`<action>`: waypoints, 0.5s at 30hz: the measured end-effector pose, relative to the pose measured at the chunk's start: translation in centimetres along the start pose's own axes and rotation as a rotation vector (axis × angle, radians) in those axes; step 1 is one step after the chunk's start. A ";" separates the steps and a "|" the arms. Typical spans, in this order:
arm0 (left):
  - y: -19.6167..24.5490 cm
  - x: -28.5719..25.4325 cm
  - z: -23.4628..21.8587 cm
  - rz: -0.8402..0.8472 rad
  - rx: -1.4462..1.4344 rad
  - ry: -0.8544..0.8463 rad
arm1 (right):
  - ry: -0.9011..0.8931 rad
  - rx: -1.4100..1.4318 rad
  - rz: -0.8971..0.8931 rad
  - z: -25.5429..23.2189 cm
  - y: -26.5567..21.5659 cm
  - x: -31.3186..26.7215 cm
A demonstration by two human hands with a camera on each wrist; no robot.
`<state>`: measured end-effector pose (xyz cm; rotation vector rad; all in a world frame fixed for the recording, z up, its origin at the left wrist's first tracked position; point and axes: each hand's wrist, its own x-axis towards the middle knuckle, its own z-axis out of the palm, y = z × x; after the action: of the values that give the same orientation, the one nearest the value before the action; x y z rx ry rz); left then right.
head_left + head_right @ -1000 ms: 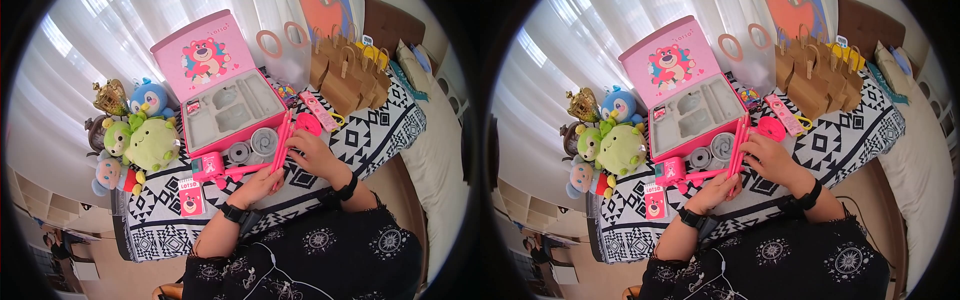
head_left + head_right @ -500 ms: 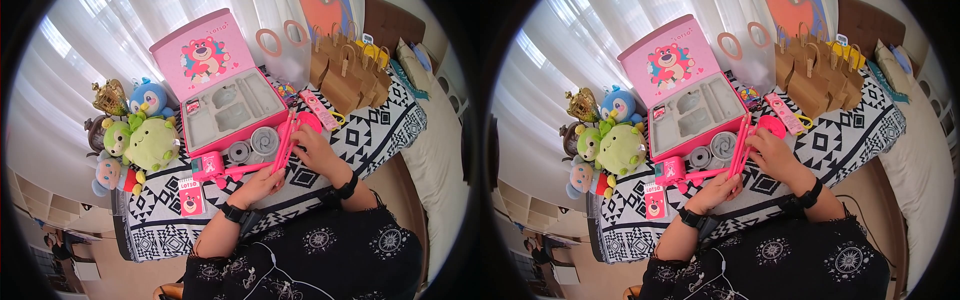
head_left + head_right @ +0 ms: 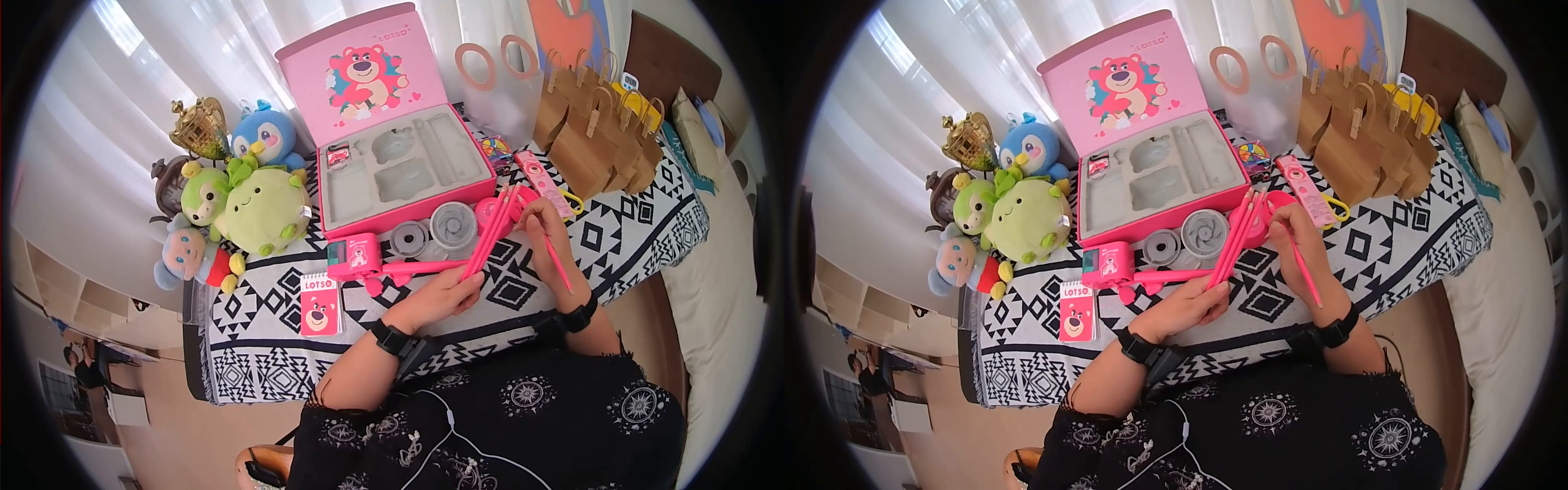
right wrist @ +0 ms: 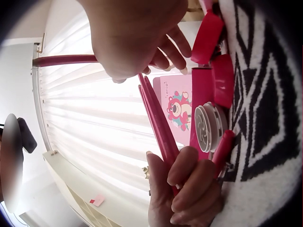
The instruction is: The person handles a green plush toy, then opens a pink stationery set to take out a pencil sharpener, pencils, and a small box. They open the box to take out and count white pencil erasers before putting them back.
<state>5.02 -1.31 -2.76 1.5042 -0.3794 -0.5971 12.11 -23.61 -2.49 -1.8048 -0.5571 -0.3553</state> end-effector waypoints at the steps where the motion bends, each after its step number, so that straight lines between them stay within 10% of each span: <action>1: 0.1 0.0 0.0 -0.003 0.010 -0.006 | 0.007 0.040 -0.038 -0.1 -0.6 0.1; 15: 0.0 0.1 0.6 -0.032 0.025 0.030 | 0.251 -0.024 0.003 -3.8 -4.2 1.6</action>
<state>4.73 -1.90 -2.70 1.5444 -0.3410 -0.5961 11.33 -25.93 2.84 -1.7511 -0.3756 -0.5791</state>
